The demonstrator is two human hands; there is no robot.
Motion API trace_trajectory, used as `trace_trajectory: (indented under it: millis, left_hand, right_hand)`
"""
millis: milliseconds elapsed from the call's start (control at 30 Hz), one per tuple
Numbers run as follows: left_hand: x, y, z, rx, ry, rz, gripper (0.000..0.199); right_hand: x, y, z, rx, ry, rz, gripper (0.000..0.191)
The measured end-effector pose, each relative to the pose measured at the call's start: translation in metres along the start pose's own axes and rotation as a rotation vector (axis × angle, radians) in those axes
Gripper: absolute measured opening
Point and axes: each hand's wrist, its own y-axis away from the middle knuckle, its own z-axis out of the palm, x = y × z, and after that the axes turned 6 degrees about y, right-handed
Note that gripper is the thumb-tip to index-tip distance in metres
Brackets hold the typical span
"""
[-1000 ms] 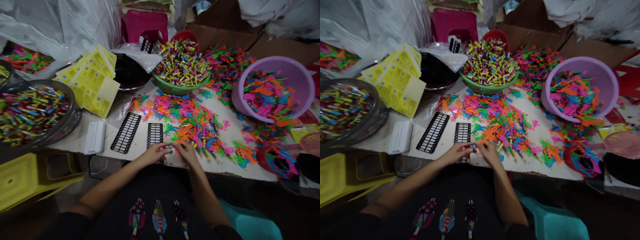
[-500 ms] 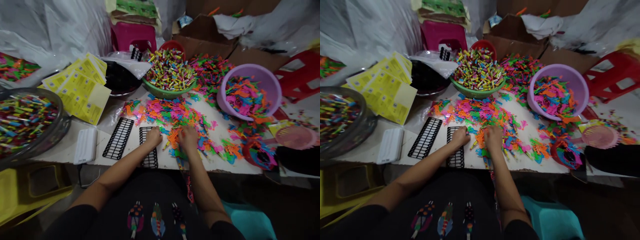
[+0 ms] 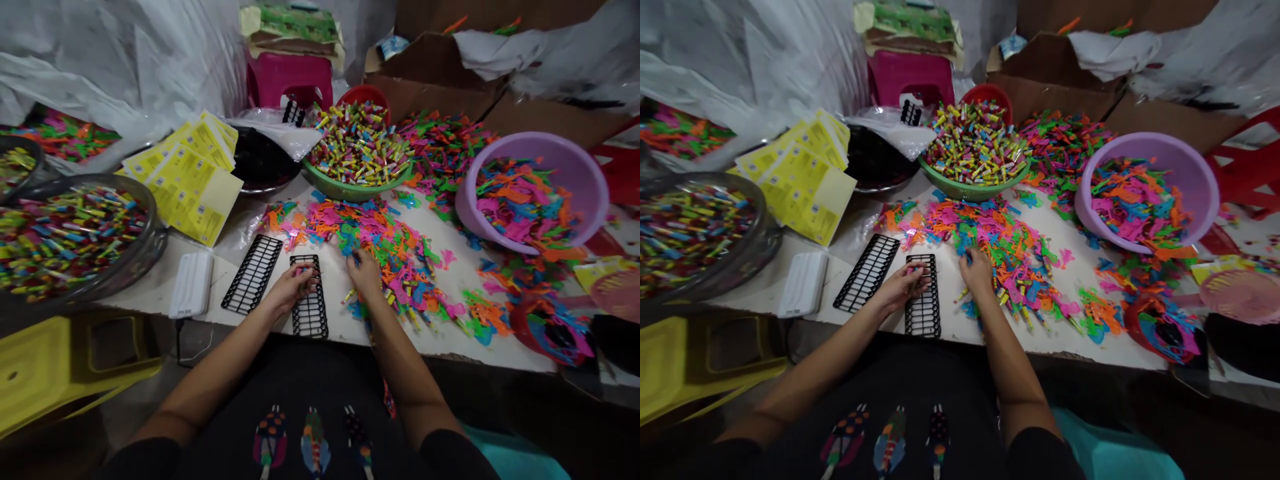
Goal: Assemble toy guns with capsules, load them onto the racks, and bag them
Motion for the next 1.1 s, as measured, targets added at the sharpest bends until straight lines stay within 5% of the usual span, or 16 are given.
trace_trajectory:
  millis: [100, 233, 667, 967, 1100]
  left_hand:
    - [-0.005, 0.003, 0.009, -0.02, 0.021, -0.022, 0.037]
    - [-0.01, 0.004, 0.022, -0.118, 0.043, 0.001, 0.038]
    - [-0.012, 0.012, 0.022, -0.198, 0.088, -0.017, 0.034]
    - [-0.019, 0.018, 0.026, -0.211, -0.29, 0.1, 0.033]
    - [-0.013, 0.005, 0.026, -0.161, -0.587, 0.186, 0.037]
  right_hand:
    - [-0.01, 0.02, -0.004, 0.077, -0.378, 0.07, 0.017]
    - [-0.029, 0.051, -0.01, -0.052, -0.649, 0.119, 0.017]
    - [-0.048, 0.068, -0.025, -0.139, -0.599, 0.126, 0.016]
    - [-0.042, 0.073, -0.026, -0.237, -0.496, 0.074, 0.016]
    - [-0.015, 0.061, -0.039, -0.239, -0.436, 0.138, 0.026]
